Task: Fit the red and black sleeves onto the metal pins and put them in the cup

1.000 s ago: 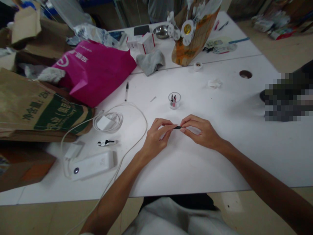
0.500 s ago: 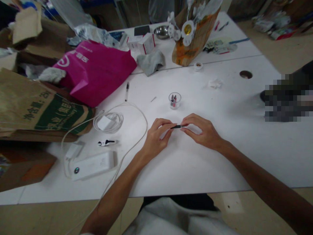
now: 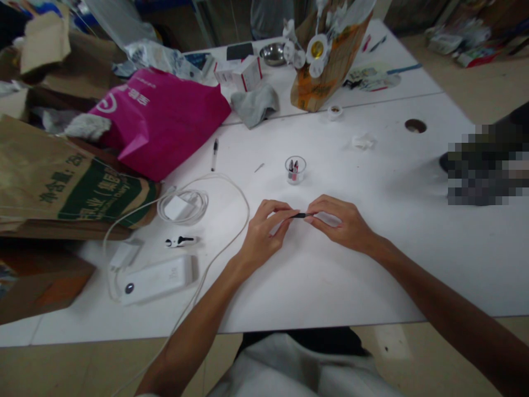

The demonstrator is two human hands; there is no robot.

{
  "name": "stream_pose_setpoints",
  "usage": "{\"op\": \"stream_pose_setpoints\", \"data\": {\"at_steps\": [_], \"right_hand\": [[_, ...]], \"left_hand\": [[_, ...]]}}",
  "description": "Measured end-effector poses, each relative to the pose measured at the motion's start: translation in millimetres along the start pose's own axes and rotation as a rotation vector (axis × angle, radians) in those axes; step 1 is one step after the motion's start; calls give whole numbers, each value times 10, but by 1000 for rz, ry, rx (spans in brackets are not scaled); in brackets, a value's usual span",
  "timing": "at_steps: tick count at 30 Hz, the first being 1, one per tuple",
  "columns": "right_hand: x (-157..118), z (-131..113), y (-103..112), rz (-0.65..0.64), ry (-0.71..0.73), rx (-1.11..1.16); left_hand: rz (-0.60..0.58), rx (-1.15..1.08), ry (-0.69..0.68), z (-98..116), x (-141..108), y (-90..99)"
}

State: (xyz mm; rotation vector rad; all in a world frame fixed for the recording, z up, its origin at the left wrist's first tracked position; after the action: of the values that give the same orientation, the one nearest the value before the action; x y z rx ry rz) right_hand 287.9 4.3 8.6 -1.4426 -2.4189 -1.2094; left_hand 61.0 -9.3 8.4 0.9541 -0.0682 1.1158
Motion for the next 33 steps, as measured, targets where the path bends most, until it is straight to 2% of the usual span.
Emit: {"op": "stream_pose_setpoints", "data": {"at_steps": [8,15,24,33], "right_hand": [[-19,-1,-14,-14,30,-2],[-13,-17,8,15,27,-15],[-11,-79,50,78,84,6],[-16,-64,48,64,79,5]], "left_hand": [[4,-4,9,-26,-12,-15],[-26,-76,69,-33,-8,-30],[-92,-119,72,-28,-6,-57],[-72,-75,47,-15,-3,-45]]}}
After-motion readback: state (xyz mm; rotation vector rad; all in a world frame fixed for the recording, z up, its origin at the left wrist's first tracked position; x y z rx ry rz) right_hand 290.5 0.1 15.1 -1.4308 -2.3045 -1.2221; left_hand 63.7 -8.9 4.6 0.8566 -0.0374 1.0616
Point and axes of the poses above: each hand's wrist, its own x-axis towards the middle knuckle, its own y-axis out of the back of the hand, z = x × y, the point moved 4 cm from there along x, towards the middle knuckle, and after that the axes turned 10 degrees about -z, right-handed, at the moved point
